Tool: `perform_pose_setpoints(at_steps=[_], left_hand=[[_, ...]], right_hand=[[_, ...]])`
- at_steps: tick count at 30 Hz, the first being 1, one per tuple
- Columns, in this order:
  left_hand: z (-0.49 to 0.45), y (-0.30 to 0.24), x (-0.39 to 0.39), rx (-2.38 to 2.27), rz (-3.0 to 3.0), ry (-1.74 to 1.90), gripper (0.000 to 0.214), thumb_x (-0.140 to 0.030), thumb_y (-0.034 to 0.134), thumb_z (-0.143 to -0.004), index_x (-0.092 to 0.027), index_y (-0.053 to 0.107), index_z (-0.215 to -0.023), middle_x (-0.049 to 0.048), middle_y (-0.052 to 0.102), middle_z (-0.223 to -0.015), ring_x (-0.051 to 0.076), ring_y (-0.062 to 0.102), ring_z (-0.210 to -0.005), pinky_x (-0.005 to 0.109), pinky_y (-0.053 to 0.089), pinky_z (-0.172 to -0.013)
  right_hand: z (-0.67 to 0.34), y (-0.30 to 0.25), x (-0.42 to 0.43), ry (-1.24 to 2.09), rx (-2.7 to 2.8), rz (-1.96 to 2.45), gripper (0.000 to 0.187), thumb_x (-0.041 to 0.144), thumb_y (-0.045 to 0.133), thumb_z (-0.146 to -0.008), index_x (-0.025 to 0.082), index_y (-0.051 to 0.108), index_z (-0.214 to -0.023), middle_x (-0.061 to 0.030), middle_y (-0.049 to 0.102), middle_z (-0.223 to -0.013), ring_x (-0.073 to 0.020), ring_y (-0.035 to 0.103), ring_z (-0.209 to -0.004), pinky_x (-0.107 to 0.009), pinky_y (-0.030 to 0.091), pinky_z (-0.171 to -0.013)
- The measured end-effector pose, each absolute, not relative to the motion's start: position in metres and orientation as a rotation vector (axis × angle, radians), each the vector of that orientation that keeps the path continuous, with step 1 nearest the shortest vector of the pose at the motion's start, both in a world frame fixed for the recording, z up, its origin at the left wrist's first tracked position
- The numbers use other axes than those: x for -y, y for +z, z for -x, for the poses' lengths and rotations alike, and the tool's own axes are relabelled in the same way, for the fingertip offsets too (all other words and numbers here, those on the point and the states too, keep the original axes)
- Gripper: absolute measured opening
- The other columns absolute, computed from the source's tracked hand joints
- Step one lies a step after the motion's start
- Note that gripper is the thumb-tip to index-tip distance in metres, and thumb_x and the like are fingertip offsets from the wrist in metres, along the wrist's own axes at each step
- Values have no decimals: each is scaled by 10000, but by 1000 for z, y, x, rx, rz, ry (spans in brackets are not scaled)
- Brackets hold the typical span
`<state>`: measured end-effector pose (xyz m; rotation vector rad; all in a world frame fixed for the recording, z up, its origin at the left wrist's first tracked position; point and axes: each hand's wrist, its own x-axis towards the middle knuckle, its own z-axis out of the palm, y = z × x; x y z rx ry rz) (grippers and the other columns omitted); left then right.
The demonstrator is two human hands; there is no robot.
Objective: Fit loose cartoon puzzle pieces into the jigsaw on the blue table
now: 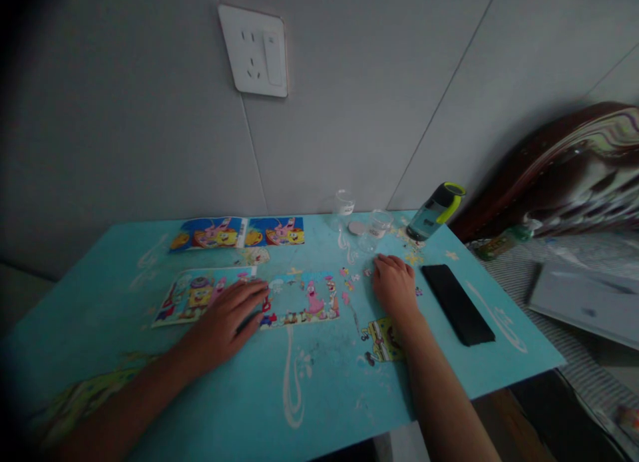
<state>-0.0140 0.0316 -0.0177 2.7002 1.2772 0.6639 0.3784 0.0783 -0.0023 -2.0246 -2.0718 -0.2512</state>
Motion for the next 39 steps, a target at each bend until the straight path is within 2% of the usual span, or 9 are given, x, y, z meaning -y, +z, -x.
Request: perform_pose_setpoints(at_steps=[4,8,13,19,28,33,37,39], left_hand=[[14,-19,-32,-1268,-2673,699,426,-292,487,-1000,-234,525,-1420,98,544,-1448,289,495,-1336,555,369,-1162],[13,-18,-32,-1261,-2669,710,424,-293,496,-997,-219,536,-1412,106,551,-1439,291,498,-1330,555,379,-1153],[13,-15,-31,-1265,-2665,714,413,-280,485,-1003,-215,540,-1406,110,553,-1431,285,500,-1326,550,376,-1157],[11,-13,-31,-1261,-2672,707,393,-284,483,-1008,-178,554,-1379,121,557,-1415,282,493,-1325,534,374,-1159],[10,-14,-30,-1268,-2663,711,395,-266,512,-989,-198,547,-1377,110,562,-1406,289,501,-1307,553,372,-1158],[10,-14,-31,-1256,-2667,704,385,-270,502,-998,-193,547,-1373,106,558,-1413,279,497,-1317,542,359,-1170],[10,-13,-31,-1252,-2667,706,390,-267,507,-994,-187,547,-1374,111,563,-1405,279,503,-1314,536,365,-1168],[10,-12,-31,-1250,-2668,707,391,-258,511,-990,-181,549,-1372,115,565,-1401,280,506,-1309,538,367,-1166]], right_hand=[[-379,-1,-72,-281,2082,2063,359,148,515,-891,227,774,-1127,-112,655,-1357,-326,544,-1263,-488,408,-1020],[-373,4,-68,-240,2030,1987,302,157,524,-899,239,800,-990,-82,695,-1269,-310,563,-1214,-476,402,-1015],[-351,3,-67,-170,2075,1837,274,253,541,-956,236,755,-1126,-75,716,-1205,-272,599,-1137,-427,419,-990],[-329,-2,-68,-181,2110,1783,286,399,547,-990,247,756,-1112,-86,699,-1216,-287,587,-1139,-447,418,-973],[-332,-8,-76,-66,2053,1756,246,421,597,-956,272,780,-1025,-68,712,-1198,-298,596,-1129,-469,413,-974],[-337,-9,-80,14,2034,1674,213,409,638,-927,246,746,-1012,-70,735,-1118,-304,621,-1088,-474,434,-964],[-339,-4,-78,68,2091,1585,173,332,590,-958,222,712,-1009,-72,745,-978,-279,658,-955,-448,467,-918],[-339,0,-76,94,2127,1534,176,298,549,-981,220,699,-1028,-73,738,-995,-259,663,-945,-420,481,-913]])
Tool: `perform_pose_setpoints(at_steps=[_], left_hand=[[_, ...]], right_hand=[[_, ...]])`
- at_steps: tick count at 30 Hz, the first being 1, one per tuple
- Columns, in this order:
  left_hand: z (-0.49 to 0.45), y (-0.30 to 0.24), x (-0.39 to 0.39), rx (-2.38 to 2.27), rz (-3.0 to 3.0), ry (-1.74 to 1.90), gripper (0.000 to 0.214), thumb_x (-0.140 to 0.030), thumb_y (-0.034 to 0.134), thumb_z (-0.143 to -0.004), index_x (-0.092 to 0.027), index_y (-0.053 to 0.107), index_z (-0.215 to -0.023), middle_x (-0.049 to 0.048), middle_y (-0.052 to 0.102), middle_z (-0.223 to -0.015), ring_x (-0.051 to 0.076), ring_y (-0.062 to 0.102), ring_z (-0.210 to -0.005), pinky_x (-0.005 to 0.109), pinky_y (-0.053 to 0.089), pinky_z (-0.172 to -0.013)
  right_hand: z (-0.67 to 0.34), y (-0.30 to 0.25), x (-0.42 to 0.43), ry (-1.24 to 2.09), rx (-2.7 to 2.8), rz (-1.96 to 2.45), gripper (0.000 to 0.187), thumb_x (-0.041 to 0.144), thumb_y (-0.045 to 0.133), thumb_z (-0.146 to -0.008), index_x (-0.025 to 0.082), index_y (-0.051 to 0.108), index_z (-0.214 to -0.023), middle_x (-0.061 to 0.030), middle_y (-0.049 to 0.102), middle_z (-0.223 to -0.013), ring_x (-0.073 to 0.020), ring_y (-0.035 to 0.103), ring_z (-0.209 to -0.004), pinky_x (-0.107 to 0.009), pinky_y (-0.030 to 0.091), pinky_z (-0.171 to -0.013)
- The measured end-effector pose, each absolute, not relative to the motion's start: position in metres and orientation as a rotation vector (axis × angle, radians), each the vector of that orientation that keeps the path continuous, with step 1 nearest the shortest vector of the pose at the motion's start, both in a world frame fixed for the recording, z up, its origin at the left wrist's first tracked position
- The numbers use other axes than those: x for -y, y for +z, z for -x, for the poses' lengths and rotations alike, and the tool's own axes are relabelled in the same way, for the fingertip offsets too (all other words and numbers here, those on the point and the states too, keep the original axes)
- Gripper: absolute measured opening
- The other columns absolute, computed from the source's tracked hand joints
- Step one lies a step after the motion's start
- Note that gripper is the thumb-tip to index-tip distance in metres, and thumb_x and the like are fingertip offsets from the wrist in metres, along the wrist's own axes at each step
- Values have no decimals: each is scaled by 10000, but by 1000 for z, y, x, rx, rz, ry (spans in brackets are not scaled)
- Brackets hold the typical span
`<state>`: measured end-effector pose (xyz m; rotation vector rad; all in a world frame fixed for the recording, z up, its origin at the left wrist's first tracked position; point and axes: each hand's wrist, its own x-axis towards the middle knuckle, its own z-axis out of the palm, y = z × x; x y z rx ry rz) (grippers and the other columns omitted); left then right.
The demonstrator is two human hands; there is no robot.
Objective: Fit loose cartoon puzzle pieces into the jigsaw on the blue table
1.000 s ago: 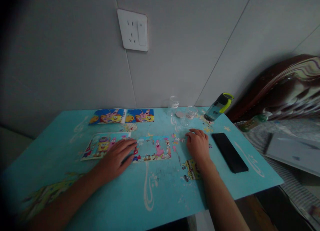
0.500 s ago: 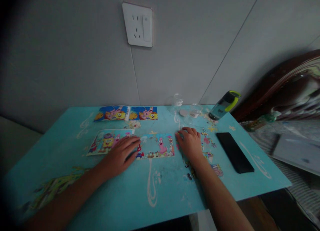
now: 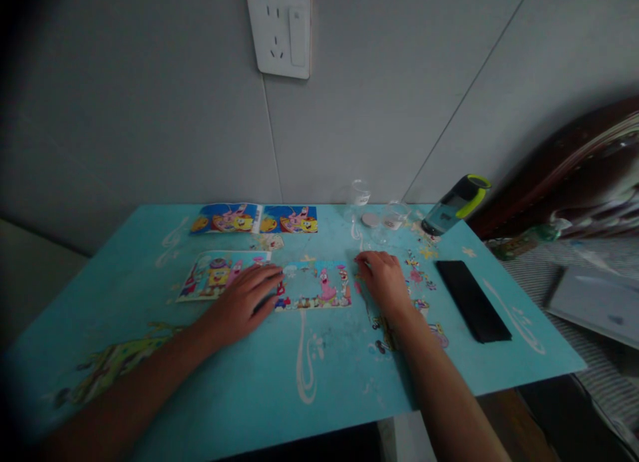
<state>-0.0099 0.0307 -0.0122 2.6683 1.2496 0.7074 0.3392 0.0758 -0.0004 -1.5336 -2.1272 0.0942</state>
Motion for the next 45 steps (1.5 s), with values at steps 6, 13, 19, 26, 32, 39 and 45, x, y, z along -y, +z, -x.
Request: perform_pose_setpoints(at_steps=[6,13,19,26,32,39,45], left_hand=[[11,-11,-30,-1245,-2670,705,381,-251,511,-990,-188,559,-1362,111,568,-1399,277,508,-1309,545,362,-1168],[10,-11,-31,-1245,-2662,699,400,-220,524,-974,-192,551,-1372,112,572,-1393,273,508,-1307,543,352,-1175],[9,-9,-29,-1244,-2659,698,388,-217,526,-972,-182,563,-1357,116,571,-1387,271,501,-1311,533,350,-1179],[8,-5,-30,-1239,-2655,710,358,-235,512,-985,-194,588,-1332,119,586,-1361,278,521,-1289,541,371,-1161],[8,-6,-30,-1226,-2654,712,351,-231,514,-980,-198,600,-1319,122,592,-1358,278,527,-1292,549,364,-1166],[9,-9,-30,-1236,-2647,705,368,-220,518,-975,-197,591,-1335,125,586,-1365,283,507,-1312,556,347,-1176],[8,-7,-30,-1240,-2652,710,346,-232,516,-980,-202,599,-1314,119,585,-1364,285,514,-1296,553,364,-1160]], right_hand=[[-335,6,-69,351,2147,1240,218,230,484,-1014,225,674,-1121,-82,679,-1051,-216,655,-959,-344,516,-869],[-323,6,-67,519,2201,1117,261,163,490,-1005,244,686,-1157,-77,667,-1038,-202,650,-948,-342,527,-857],[-318,6,-66,509,2202,1135,281,184,502,-1003,252,690,-1200,-84,643,-1052,-206,641,-949,-359,534,-860],[-313,9,-62,522,2146,1183,299,285,526,-1005,246,671,-1263,-83,676,-1010,-209,660,-902,-366,549,-838],[-311,8,-61,548,2070,1309,283,372,616,-962,233,700,-1194,-54,744,-942,-201,689,-811,-344,558,-772],[-305,11,-57,622,2107,1270,239,372,575,-987,241,751,-1082,-60,768,-968,-204,712,-816,-346,560,-773],[-281,15,-55,707,2161,1184,203,334,615,-973,262,769,-1083,-54,773,-1025,-203,712,-898,-336,550,-826]])
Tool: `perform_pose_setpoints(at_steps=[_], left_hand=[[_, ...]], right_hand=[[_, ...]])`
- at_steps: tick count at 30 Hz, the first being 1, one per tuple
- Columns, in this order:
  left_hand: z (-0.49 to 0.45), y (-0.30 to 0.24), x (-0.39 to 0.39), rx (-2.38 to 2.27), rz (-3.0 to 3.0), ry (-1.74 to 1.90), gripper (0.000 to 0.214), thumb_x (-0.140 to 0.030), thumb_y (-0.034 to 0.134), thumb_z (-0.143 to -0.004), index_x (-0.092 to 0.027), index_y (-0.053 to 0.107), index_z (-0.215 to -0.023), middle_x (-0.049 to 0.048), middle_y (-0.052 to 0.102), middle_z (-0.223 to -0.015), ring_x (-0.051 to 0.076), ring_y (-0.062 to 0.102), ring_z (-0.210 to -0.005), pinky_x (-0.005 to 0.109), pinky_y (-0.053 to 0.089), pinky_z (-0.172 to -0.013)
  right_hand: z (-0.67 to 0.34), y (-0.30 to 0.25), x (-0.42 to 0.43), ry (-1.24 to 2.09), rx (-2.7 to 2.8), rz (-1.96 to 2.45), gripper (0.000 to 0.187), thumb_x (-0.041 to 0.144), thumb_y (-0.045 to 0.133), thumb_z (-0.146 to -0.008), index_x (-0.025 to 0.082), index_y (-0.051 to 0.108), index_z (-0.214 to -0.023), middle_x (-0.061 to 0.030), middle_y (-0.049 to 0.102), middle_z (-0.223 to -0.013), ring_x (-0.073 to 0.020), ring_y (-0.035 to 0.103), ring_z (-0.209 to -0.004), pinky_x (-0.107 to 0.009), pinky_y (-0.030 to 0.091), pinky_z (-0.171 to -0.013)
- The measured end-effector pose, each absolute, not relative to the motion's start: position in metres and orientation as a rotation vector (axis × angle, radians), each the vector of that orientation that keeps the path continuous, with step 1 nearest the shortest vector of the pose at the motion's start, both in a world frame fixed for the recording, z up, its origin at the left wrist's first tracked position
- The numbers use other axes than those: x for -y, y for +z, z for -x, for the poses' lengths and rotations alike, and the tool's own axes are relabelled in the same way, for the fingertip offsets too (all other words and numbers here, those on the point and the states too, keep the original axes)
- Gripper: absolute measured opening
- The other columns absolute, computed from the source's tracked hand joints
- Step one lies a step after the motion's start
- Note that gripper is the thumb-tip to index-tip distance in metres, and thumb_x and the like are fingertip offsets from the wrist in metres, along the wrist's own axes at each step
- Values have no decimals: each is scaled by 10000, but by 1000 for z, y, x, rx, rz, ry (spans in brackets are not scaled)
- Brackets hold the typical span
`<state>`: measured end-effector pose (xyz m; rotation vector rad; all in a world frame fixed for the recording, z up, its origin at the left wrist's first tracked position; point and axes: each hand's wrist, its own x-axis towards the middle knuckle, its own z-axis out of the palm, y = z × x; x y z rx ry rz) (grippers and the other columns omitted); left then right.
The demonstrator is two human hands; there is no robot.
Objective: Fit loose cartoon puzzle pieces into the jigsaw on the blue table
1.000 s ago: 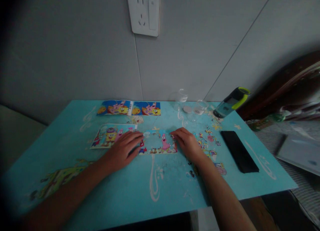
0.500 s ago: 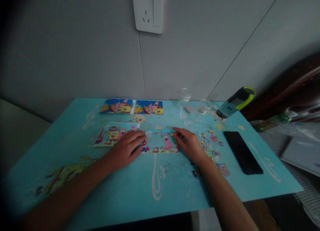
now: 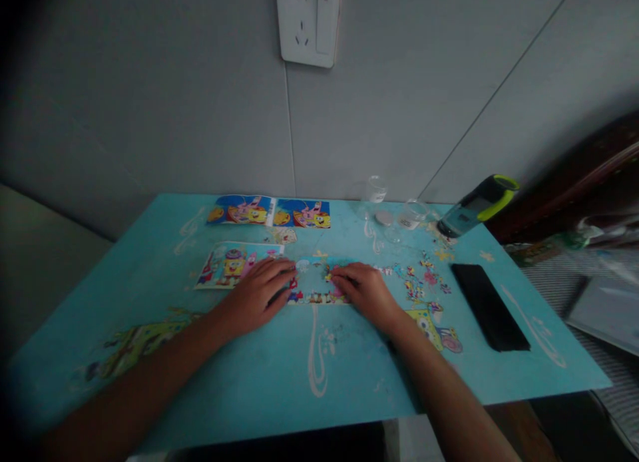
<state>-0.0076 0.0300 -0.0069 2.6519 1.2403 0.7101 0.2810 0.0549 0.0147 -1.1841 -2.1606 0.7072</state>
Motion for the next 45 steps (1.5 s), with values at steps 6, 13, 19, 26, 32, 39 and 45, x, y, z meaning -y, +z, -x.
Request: perform_pose_setpoints(at_steps=[6,13,19,26,32,39,45], left_hand=[[7,-6,-28,-1242,-2648,727,340,-227,506,-983,-199,600,-1308,119,587,-1359,284,515,-1300,542,365,-1160],[6,-6,-28,-1234,-2634,712,360,-214,516,-968,-205,591,-1320,115,586,-1358,274,509,-1310,532,326,-1186],[6,-6,-29,-1237,-2629,699,354,-227,492,-985,-202,584,-1325,116,587,-1356,274,504,-1316,535,347,-1167],[7,-5,-28,-1241,-2639,688,355,-226,512,-973,-193,595,-1317,116,581,-1375,274,505,-1314,527,337,-1183],[9,-9,-30,-1241,-2650,718,362,-248,510,-980,-210,597,-1330,117,586,-1370,291,519,-1295,558,371,-1155],[12,-15,-33,-1220,-2686,709,360,-258,511,-983,-194,584,-1329,111,580,-1381,298,521,-1287,552,379,-1148],[20,-27,-38,-1194,-2722,698,419,-276,530,-964,-233,545,-1381,104,561,-1417,308,513,-1317,550,370,-1156]], right_hand=[[-268,19,-52,790,2232,1151,192,319,642,-961,245,779,-1075,-41,775,-934,-197,694,-844,-327,535,-797],[-268,22,-50,815,2248,1150,192,315,620,-969,246,775,-1060,-40,773,-918,-197,687,-809,-326,530,-762],[-271,21,-51,777,2276,1134,190,290,593,-978,259,763,-1055,-44,770,-952,-208,687,-870,-345,531,-812],[-269,24,-49,785,2280,1102,192,277,578,-987,247,752,-1065,-51,760,-956,-205,680,-886,-351,517,-842],[-274,21,-52,657,2237,1160,214,266,542,-1001,245,749,-1050,-49,751,-893,-199,665,-844,-351,507,-818],[-281,21,-52,533,2182,1250,214,206,562,-972,242,747,-1073,-46,758,-958,-195,672,-887,-349,501,-839],[-330,22,-55,388,1983,1528,199,215,599,-925,233,765,-1033,-53,769,-947,-200,685,-857,-344,513,-820]])
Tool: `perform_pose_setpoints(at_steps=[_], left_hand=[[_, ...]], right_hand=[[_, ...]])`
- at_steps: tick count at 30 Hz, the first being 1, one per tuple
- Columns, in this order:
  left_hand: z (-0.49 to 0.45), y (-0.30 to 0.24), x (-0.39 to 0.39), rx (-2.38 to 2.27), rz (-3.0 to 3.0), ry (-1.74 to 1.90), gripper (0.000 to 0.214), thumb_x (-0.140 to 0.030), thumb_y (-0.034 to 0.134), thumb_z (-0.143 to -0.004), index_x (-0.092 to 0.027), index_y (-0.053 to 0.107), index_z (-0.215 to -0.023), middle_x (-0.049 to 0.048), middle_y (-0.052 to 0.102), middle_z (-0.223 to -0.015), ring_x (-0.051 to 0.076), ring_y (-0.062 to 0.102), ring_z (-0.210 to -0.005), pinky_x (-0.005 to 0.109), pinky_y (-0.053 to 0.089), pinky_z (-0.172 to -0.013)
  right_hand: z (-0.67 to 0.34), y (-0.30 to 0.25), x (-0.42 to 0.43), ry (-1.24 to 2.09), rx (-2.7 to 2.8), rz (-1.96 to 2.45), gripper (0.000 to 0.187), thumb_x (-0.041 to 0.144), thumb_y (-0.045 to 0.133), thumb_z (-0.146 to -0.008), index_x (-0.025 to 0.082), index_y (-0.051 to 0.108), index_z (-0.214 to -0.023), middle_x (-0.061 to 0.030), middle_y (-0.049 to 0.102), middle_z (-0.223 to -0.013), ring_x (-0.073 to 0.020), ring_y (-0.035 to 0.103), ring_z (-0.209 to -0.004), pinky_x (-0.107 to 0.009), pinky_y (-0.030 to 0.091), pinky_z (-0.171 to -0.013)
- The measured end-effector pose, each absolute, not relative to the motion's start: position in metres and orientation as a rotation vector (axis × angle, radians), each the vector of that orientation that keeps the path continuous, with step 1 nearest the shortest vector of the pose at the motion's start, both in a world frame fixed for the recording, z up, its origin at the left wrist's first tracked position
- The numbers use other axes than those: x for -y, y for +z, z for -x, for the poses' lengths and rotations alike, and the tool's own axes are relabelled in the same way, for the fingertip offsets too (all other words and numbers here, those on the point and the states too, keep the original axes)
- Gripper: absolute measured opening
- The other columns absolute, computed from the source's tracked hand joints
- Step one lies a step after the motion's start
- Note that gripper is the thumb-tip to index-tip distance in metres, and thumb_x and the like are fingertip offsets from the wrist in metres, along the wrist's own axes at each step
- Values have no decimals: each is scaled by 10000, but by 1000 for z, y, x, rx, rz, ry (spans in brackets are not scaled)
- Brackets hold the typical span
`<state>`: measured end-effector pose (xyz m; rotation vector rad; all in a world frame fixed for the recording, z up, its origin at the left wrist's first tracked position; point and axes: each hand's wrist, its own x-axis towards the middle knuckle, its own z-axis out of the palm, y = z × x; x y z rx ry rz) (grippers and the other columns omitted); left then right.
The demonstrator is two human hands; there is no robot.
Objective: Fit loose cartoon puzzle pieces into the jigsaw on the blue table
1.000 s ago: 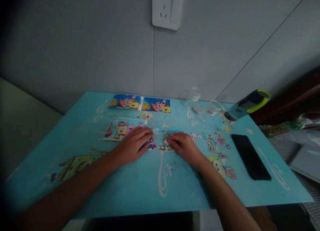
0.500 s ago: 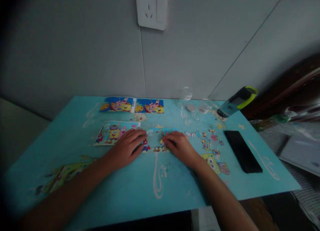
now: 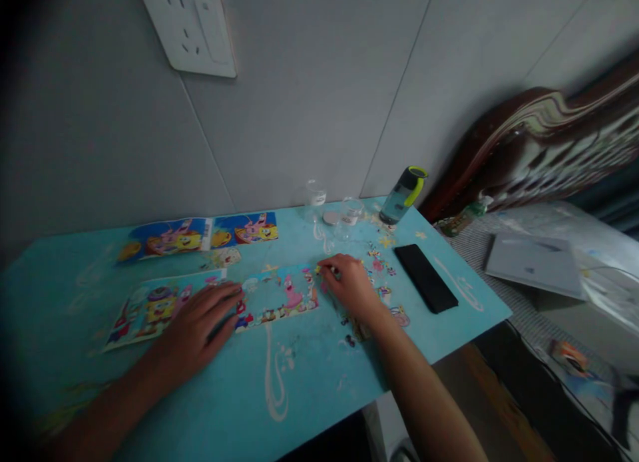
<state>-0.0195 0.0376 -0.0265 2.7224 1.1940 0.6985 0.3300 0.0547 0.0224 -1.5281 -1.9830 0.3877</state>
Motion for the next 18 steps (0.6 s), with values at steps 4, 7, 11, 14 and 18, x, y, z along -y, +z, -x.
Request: perform_pose_setpoints(at_steps=[4,7,11,14,18], left_hand=[[22,-31,-39,-1199,-2759,683,430,-291,527,-967,-234,526,-1393,109,548,-1436,311,503,-1329,548,372,-1148],[23,-32,-39,-1219,-2773,656,419,-305,527,-972,-236,526,-1385,114,543,-1441,317,508,-1318,566,366,-1140],[23,-31,-39,-1204,-2762,666,416,-306,524,-973,-241,531,-1383,110,550,-1435,312,509,-1321,550,377,-1142],[22,-29,-38,-1198,-2760,677,400,-307,505,-985,-215,542,-1373,118,557,-1424,310,518,-1312,540,394,-1135],[22,-28,-38,-1217,-2772,663,409,-315,512,-988,-217,541,-1383,110,546,-1440,310,516,-1317,545,386,-1139]], right_hand=[[-375,21,-60,298,1809,1719,225,270,591,-916,194,774,-1022,-77,771,-881,-211,670,-732,-354,511,-708],[-392,18,-66,283,1749,1788,251,315,594,-913,191,782,-1022,-67,768,-841,-210,664,-706,-343,503,-678],[-401,14,-77,300,1739,1824,271,321,601,-905,210,786,-1070,-57,780,-884,-209,689,-770,-335,516,-746],[-412,14,-79,274,1693,1876,293,312,592,-901,196,783,-1091,-76,783,-931,-221,701,-832,-347,517,-809],[-428,17,-70,300,1655,1957,310,361,639,-867,168,791,-1056,-86,773,-855,-224,688,-760,-347,513,-745]])
